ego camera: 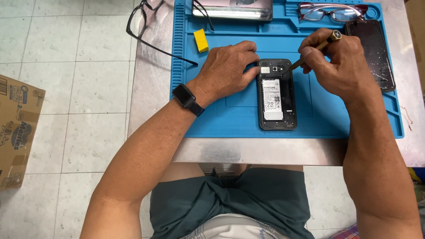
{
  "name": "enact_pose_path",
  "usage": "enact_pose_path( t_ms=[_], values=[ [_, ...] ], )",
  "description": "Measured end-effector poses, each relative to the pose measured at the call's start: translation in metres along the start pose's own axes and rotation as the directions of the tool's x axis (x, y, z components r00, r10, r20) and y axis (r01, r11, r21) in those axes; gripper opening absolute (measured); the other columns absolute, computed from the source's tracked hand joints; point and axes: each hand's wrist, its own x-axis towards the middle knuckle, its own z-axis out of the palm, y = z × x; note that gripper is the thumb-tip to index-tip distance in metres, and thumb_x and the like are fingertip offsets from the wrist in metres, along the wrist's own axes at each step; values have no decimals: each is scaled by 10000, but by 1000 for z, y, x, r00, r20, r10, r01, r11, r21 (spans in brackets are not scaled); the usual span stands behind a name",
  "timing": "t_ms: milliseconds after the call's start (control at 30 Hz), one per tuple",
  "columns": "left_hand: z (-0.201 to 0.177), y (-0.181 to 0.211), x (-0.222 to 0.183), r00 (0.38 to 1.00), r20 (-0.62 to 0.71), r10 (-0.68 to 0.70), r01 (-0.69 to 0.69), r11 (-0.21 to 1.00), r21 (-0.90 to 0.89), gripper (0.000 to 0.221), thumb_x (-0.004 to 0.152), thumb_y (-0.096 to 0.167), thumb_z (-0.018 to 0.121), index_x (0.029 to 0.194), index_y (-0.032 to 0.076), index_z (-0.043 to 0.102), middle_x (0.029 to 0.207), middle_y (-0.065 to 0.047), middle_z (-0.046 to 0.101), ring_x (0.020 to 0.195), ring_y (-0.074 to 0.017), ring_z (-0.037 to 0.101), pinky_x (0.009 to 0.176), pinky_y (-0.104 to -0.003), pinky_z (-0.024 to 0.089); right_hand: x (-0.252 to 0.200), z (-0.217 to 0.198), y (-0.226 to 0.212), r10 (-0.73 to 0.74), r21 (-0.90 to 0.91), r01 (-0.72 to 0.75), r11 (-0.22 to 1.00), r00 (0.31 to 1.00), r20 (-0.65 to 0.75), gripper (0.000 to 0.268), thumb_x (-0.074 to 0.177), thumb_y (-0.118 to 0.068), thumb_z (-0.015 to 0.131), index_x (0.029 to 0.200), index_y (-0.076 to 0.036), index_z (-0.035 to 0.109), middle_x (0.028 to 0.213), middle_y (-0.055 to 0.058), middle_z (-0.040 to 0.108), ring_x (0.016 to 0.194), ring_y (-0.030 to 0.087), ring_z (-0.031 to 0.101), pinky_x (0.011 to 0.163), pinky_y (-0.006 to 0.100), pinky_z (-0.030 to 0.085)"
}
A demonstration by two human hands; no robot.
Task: The person is unscrewing components from the middle frame of a mobile phone using a precision screwdriver.
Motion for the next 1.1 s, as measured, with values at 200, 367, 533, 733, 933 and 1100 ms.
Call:
enact_pose_path(
  t_ms=[200, 367, 533, 733, 933, 1100],
  values=[
    [-5, 3, 1, 1000, 17, -10, 11, 1000, -17, 248, 1012, 338, 689, 1043, 110, 781, 1113, -7, 685, 758, -214, 674, 559, -372, 526, 1, 0, 5, -90, 3, 90, 996, 996, 19, 139, 1130, -47, 532, 1136, 61, 620, 945, 183, 688, 849, 293, 757, 754, 367, 636],
    [-5, 3, 0, 1000, 6, -3, 3, 1000, -11, 251, 1016, 334, 687, 1057, 108, 787, 1113, -5, 685, 758, -216, 678, 560, -373, 527, 1, 1, 6, -73, -10, 74, 997, 997, 15, 163, 1118, -59, 534, 1130, 66, 637, 952, 188, 699, 842, 292, 753, 752, 373, 632],
    [-3, 1, 0, 1000, 4, -4, 4, 1000, -10, 267, 1016, 349, 687, 1071, 108, 790, 1128, -3, 688, 768, -213, 680, 573, -372, 533, 1, 2, 6, -73, 15, 73, 997, 997, -3, 124, 1112, -34, 547, 1116, 57, 633, 959, 173, 680, 843, 282, 744, 758, 362, 628],
    [-2, 1, 0, 1000, 1, -7, 7, 1000, -13, 254, 1011, 343, 683, 1045, 114, 788, 1100, 3, 683, 744, -217, 676, 556, -380, 520, 1, -1, 0, -73, -4, 73, 997, 997, 18, 157, 1118, -56, 533, 1131, 60, 638, 946, 177, 692, 833, 281, 744, 742, 361, 621],
    [-2, 1, 1, 1000, 3, -6, 6, 1000, 3, 272, 1013, 356, 675, 1062, 115, 792, 1139, -5, 692, 767, -231, 691, 562, -393, 528, 2, -2, -4, 71, -25, -69, 997, 996, 62, 174, 1084, -96, 544, 1222, -15, 610, 971, 149, 728, 917, 277, 774, 779, 395, 567],
    [-3, 3, 1, 1000, 7, -10, 10, 1000, 9, 271, 1016, 345, 683, 1071, 103, 791, 1150, -9, 695, 774, -232, 695, 565, -389, 540, 4, 1, 4, -99, -150, 106, 983, 994, 53, 465, 1145, -95, 546, 694, -7, 622, 1062, 73, 755, 781, 197, 657, 740, 388, 502]
  ],
)
